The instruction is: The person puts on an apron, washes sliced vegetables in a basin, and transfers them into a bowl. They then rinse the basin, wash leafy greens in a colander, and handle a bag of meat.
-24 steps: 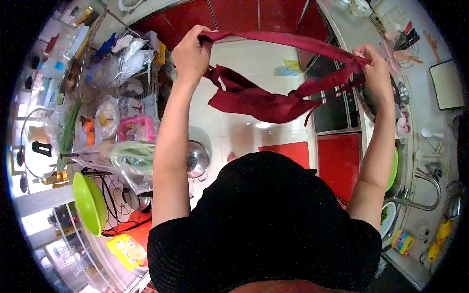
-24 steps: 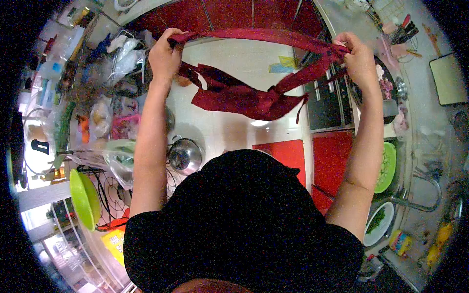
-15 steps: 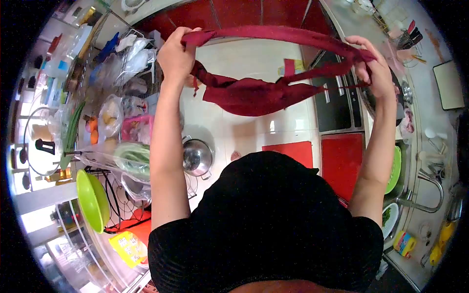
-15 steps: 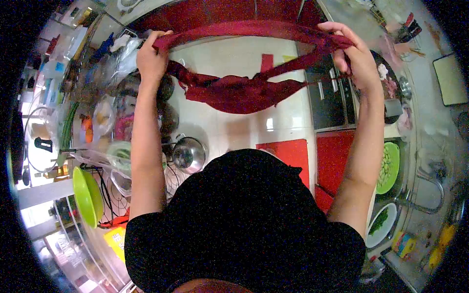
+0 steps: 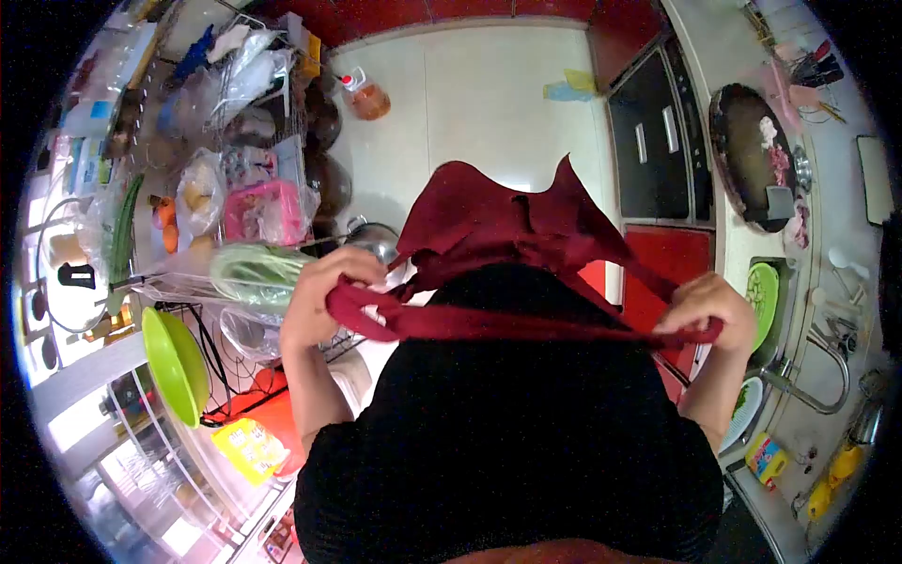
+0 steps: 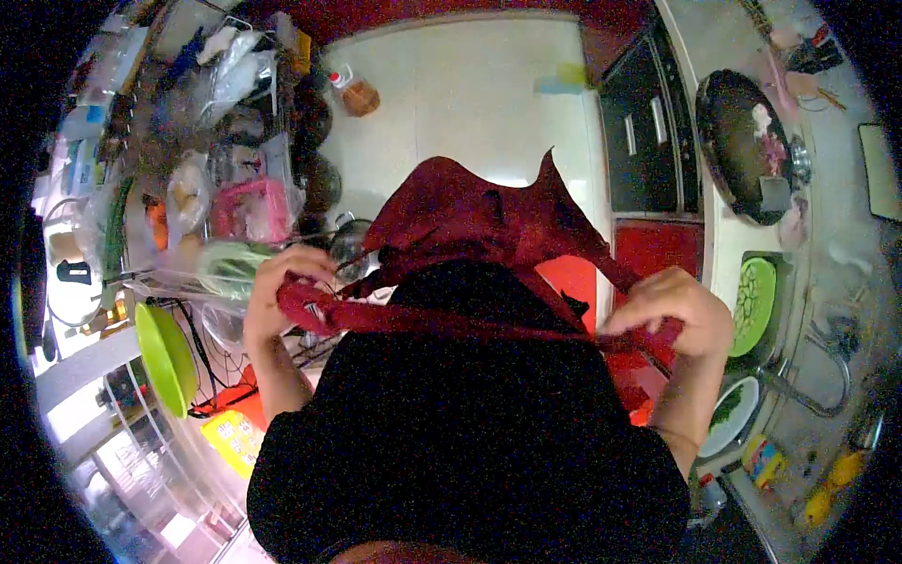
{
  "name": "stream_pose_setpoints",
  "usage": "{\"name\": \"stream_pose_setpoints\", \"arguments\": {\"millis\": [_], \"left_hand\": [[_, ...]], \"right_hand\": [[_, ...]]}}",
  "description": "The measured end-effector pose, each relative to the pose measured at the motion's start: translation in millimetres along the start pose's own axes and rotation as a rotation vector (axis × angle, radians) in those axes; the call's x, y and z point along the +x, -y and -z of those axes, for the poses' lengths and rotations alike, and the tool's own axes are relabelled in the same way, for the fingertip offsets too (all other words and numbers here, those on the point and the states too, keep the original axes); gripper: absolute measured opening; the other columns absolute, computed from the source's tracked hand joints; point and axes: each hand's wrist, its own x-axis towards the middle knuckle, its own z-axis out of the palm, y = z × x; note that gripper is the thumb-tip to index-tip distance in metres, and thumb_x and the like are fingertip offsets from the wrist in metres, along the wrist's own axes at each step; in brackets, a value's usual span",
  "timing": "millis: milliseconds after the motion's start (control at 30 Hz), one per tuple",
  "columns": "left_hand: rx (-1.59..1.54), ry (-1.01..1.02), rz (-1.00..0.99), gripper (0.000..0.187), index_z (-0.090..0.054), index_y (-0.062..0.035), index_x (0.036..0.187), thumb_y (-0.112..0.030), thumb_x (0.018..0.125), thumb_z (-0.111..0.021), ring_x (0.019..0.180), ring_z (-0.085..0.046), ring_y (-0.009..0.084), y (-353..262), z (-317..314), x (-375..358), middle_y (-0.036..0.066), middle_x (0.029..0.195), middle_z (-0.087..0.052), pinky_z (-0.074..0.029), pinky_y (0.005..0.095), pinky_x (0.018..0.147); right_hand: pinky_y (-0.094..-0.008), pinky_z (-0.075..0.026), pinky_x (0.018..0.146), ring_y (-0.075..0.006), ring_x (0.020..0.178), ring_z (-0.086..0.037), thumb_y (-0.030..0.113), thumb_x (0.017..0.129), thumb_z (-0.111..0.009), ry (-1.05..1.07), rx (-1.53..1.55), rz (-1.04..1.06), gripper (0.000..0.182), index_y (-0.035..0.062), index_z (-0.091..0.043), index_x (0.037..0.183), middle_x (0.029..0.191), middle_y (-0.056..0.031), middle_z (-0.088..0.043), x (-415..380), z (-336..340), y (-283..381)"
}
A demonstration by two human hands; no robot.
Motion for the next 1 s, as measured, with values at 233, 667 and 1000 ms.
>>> {"name": "stream_pose_setpoints", "arguments": {"millis": [233,667,1000], "left_hand": [[-0.266,0.062,0.057,0.018,-0.055,-0.0047,0.075,-0.013,0.063,-0.066,0.074,-0.062,0.0249,-26,6,-17,0.012,0.091,-0.063,-0.046,0.0286,0.061],[0.174,0.418,0.169,0.029,-0.051,-0.0024,0.075,-0.017,0.055,-0.068,0.062,-0.051,0.0277,-24,15,-25,0.009,0.067,-0.048,-0.038,0.0330,0.056],[-0.572,-0.806,-0.007,0.036,-0.053,-0.0001,0.074,-0.032,0.084,-0.040,0.067,-0.050,0.0272,-71,37,23,0.012,0.072,-0.053,-0.041,0.0449,0.078]], "right_hand": [[-0.0329,-0.038,0.045,-0.0241,0.048,-0.053,0.026,0.083,-0.053,-0.132,0.076,0.135,0.030,-0.0001,-0.068,0.080,0.060,-0.0125,-0.058,-10,-21,7],[-0.0420,-0.041,0.080,-0.0277,0.073,-0.058,0.039,0.079,-0.052,-0.426,0.266,0.013,0.043,0.0018,-0.058,0.058,0.093,-0.0202,-0.061,-14,-48,-4],[-0.0230,-0.045,0.050,-0.0132,0.066,-0.054,0.045,0.087,-0.043,-0.627,0.593,0.128,0.051,0.0017,-0.047,0.114,0.089,-0.0119,-0.058,0,16,55]]}}
